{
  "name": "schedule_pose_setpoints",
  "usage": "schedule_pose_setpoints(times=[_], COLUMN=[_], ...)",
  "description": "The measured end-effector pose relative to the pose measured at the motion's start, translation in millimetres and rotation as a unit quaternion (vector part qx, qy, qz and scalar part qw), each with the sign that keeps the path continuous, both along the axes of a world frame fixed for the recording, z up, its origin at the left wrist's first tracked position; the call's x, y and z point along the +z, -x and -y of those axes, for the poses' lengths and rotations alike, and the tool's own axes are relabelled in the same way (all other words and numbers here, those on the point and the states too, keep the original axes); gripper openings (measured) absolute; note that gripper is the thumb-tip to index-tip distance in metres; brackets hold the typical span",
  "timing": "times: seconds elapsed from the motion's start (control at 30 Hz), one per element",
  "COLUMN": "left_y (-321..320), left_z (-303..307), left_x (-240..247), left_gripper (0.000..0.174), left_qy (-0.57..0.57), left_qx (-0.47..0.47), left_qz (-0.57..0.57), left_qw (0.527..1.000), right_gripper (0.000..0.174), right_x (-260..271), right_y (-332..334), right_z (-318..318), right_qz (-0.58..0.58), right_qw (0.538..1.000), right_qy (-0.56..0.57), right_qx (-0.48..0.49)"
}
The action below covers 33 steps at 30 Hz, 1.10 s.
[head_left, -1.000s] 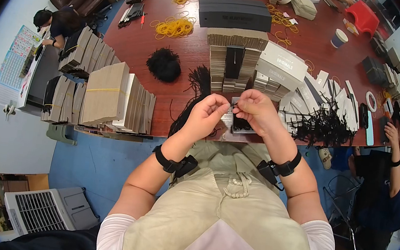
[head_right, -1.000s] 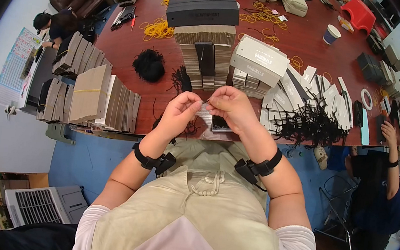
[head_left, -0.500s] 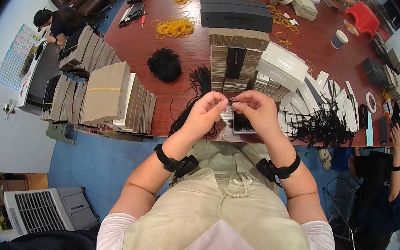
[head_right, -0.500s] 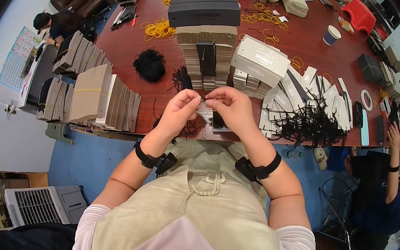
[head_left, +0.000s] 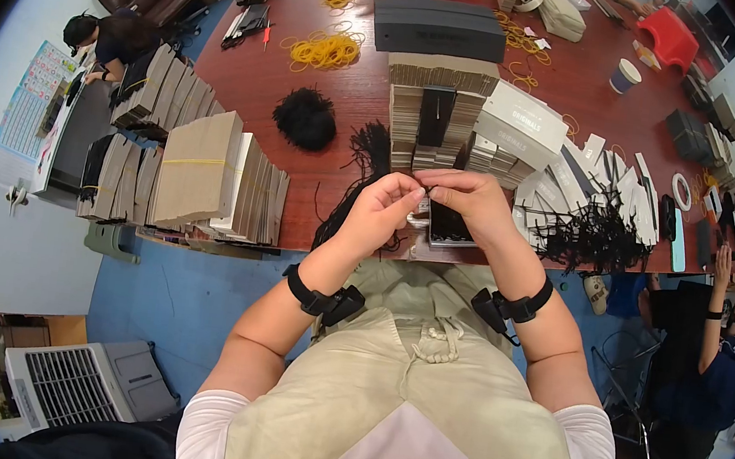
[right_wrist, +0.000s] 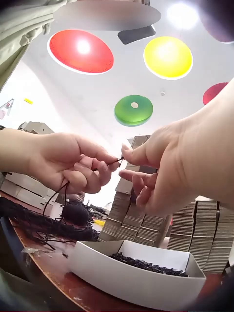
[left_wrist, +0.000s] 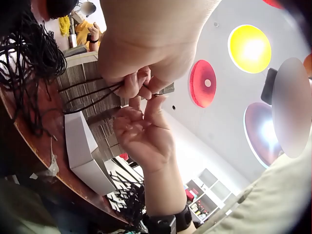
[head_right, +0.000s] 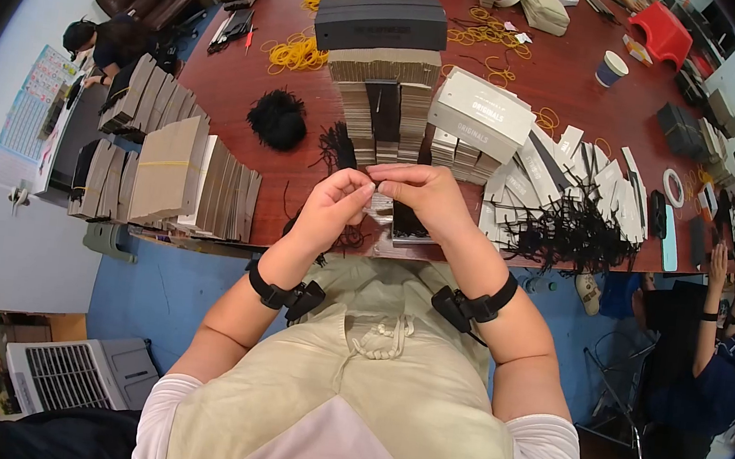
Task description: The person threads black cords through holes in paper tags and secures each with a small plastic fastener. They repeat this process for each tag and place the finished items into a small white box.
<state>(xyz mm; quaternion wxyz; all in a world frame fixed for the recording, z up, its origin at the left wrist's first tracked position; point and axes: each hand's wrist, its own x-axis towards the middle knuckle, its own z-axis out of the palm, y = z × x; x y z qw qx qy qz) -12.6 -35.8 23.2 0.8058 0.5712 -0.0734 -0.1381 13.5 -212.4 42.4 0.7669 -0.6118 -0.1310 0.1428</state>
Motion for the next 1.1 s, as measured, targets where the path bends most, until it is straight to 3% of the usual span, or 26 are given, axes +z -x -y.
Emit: schedule_pose_setpoints(times=[0.17, 0.27, 0.37, 0.47, 0.57, 0.67, 0.77, 0.8, 0.9, 0.93, 1.0, 1.03, 1.1], left_y=[-1.6, -0.4, 1.4, -10.0, -12.5, -13.6, -17.5, -17.3, -13.6, -13.0, -12.3, -10.5, -5.9], left_z=[-2.6, 1.1, -4.1, -25.3, -35.2, -21.7, -10.8, -10.9, -2.4, -5.3, -12.5, -13.9, -10.6], left_x=[-2.6, 2.7, 16.1, 13.3, 39.9, 44.4, 34.6, 33.1, 34.5, 28.1, 16.7, 13.7, 10.2], left_gripper=[0.007, 0.009, 0.008, 0.009, 0.006, 0.007, 0.010, 0.019, 0.024, 0.023, 0.019, 0.017, 0.012], left_qy=[-0.010, -0.045, -0.163, -0.263, -0.299, -0.283, -0.292, -0.294, -0.307, -0.278, -0.144, -0.075, -0.049], left_qx=[-0.020, -0.028, -0.048, -0.071, -0.073, -0.063, -0.025, -0.020, 0.138, 0.136, 0.021, -0.037, -0.056], left_qz=[0.007, 0.051, 0.062, 0.242, 0.313, 0.370, 0.423, 0.417, 0.392, 0.349, 0.196, 0.114, 0.088], left_qw=[1.000, 0.997, 0.983, 0.931, 0.898, 0.883, 0.858, 0.860, 0.856, 0.885, 0.970, 0.990, 0.993], right_gripper=[0.010, 0.004, 0.006, 0.007, 0.007, 0.008, 0.009, 0.009, 0.010, 0.010, 0.011, 0.011, 0.012], right_x=[-4.7, -13.9, -23.9, -13.2, -10.2, -0.7, -2.6, -4.4, -12.5, -13.1, -13.1, -13.2, -13.7], right_y=[-1.1, -2.9, -3.2, -1.2, 1.0, 8.2, 13.1, 13.3, 11.5, 10.8, 8.4, 7.8, 7.5], right_z=[0.1, -2.1, 3.4, 8.7, 7.9, 1.4, -4.5, -3.5, -0.2, 1.7, 4.8, 5.4, 5.3], right_qz=[0.104, 0.096, -0.064, -0.152, -0.203, -0.154, -0.133, -0.135, -0.132, -0.137, -0.146, -0.145, -0.144], right_qw=[0.994, 0.986, 0.966, 0.968, 0.976, 0.981, 0.984, 0.985, 0.986, 0.983, 0.976, 0.975, 0.973], right_qy=[0.018, -0.131, -0.233, -0.169, -0.033, 0.025, 0.003, -0.007, -0.062, -0.087, -0.137, -0.143, -0.155], right_qx=[-0.014, 0.047, 0.094, 0.102, 0.074, 0.113, 0.117, 0.106, 0.084, 0.086, 0.088, 0.089, 0.092])
